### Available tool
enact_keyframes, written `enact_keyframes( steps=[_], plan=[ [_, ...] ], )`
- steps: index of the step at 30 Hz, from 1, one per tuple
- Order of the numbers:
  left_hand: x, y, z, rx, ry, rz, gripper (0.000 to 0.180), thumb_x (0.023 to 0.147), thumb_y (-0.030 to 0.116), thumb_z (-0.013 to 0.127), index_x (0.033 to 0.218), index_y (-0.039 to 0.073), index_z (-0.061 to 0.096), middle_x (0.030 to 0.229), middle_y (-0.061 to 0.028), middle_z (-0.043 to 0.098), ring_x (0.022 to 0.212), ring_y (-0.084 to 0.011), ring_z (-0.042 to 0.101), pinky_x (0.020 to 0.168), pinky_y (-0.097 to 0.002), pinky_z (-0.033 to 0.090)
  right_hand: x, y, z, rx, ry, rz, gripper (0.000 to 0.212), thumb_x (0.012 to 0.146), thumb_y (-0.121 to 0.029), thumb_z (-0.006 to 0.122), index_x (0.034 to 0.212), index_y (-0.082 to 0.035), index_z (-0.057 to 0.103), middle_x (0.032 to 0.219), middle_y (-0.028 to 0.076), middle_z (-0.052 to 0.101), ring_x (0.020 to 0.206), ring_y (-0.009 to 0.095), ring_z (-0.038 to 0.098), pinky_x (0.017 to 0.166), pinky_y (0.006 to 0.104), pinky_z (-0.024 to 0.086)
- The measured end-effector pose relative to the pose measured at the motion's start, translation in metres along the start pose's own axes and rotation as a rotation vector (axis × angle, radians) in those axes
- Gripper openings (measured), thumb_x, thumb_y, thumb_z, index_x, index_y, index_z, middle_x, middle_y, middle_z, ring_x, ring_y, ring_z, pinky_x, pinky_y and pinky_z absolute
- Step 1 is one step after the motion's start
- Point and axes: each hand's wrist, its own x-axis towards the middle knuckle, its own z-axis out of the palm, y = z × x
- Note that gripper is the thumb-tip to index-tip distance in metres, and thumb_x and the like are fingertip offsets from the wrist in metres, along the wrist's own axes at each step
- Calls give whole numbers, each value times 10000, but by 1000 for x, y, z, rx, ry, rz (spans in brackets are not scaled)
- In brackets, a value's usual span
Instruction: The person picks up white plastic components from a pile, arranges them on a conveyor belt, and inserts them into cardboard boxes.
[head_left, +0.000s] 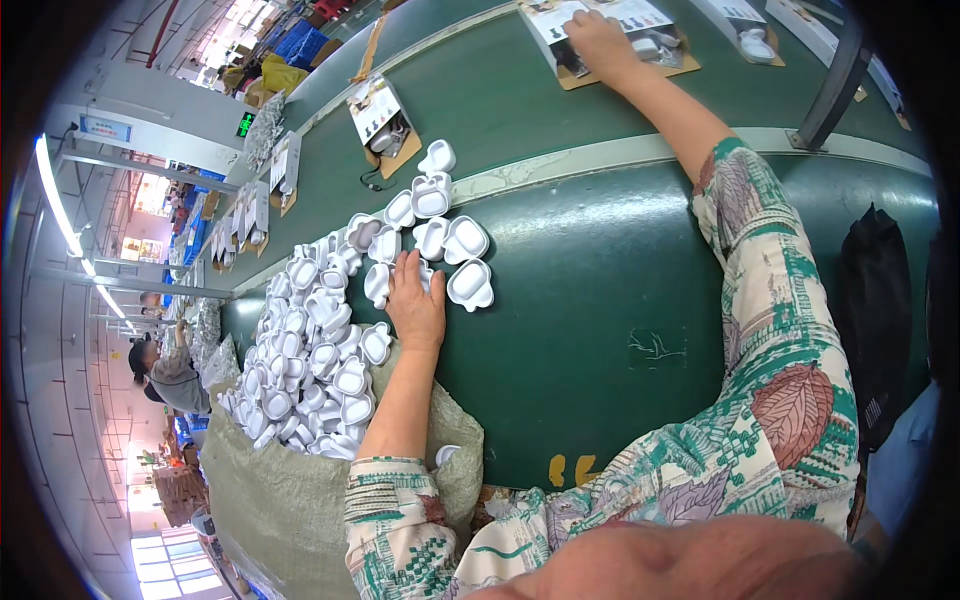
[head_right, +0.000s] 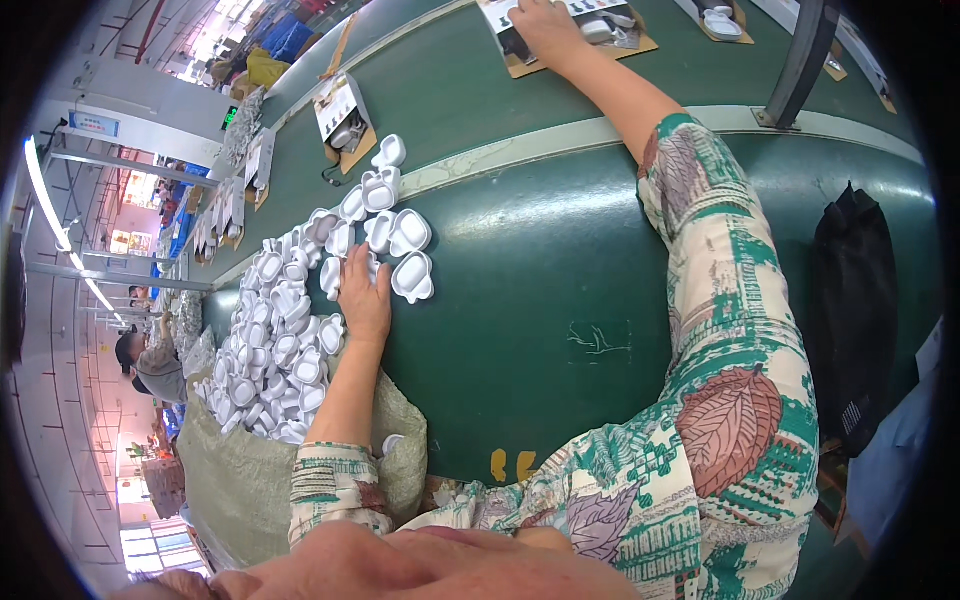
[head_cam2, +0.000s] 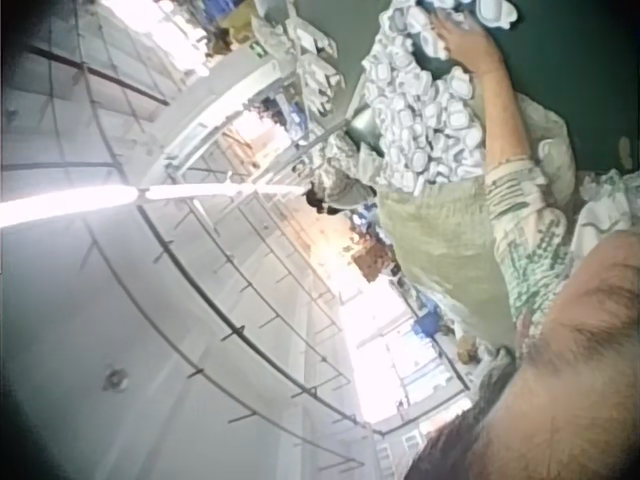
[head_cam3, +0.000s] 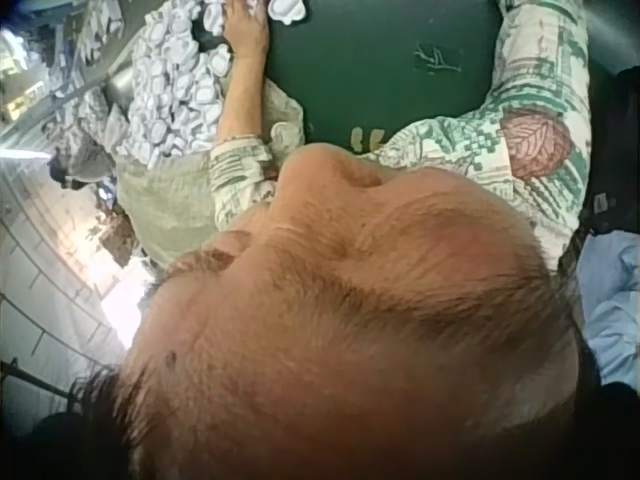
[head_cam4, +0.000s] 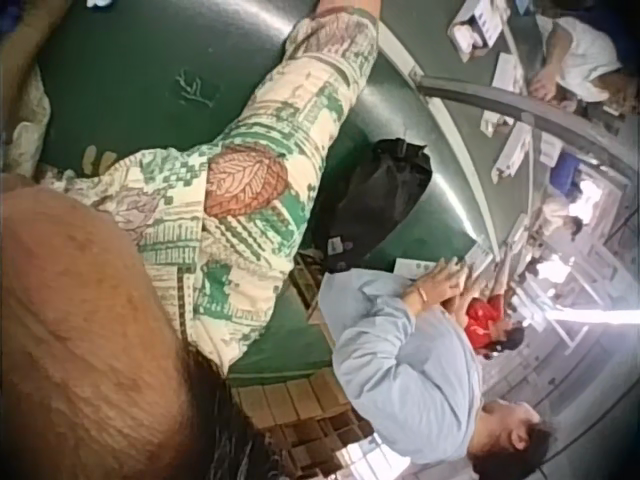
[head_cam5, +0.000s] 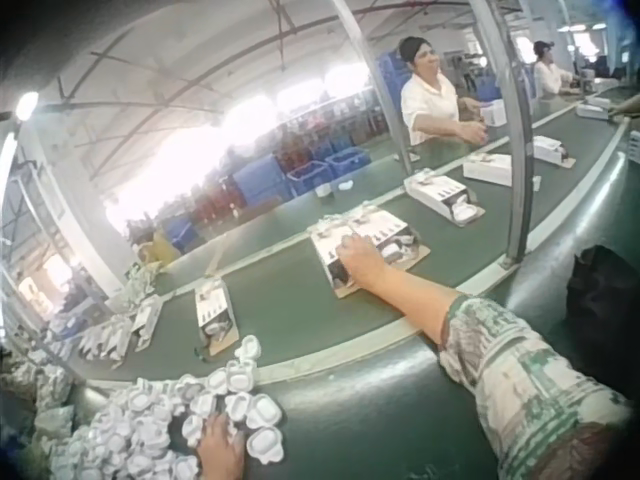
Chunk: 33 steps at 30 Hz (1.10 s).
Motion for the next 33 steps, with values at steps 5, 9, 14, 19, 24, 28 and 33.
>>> enact_keyframes(
  steps=[5,9,14,19,24,28,33],
  plan=[
    [-1,-6,-2,10,5,5,454,852,291,546,1229,49,471,1259,-200,482,1188,-391,418,1010,-425,323,-1,-84,-14,425,-58,-273,128,762,-87,502,879,-65,550,921,89,549,901,256,562,730,389,483],
    [-2,-12,1,37,37,35,465,813,275,588,1219,78,477,1283,-158,465,1155,-361,445,938,-436,383,-1,-145,-31,593,-302,-463,121,768,-113,512,856,-71,584,952,86,549,946,249,534,743,377,461],
    [0,-8,2,48,28,20,479,809,285,587,1230,89,469,1297,-146,456,1159,-355,442,934,-443,384,-14,-145,-20,548,-325,-375,98,748,-132,572,814,-66,601,922,64,557,953,231,510,755,369,436],
    [-1,-12,1,10,17,14,472,812,281,583,1226,84,473,1297,-150,456,1163,-354,439,929,-444,389,-3,-142,-18,551,-194,-383,111,749,-142,575,813,-54,600,926,66,556,956,228,513,747,372,437],
    [1,-7,4,11,22,22,472,813,280,581,1228,84,472,1292,-152,461,1162,-359,440,931,-446,387,21,-139,14,383,-29,-381,109,763,-107,525,775,-45,615,959,82,558,970,234,520,738,379,441],
    [0,-7,2,13,24,24,475,811,281,588,1227,84,471,1294,-152,458,1158,-362,443,931,-449,387,40,-130,28,328,-92,-167,119,768,-117,524,840,-69,605,994,79,550,971,239,524,738,385,446],
    [-1,-4,2,6,22,19,471,814,282,585,1227,86,470,1294,-151,457,1161,-360,441,921,-460,388,29,-124,27,272,11,-54,165,766,-146,540,919,-95,574,983,65,549,956,239,533,744,398,443]
  ],
)
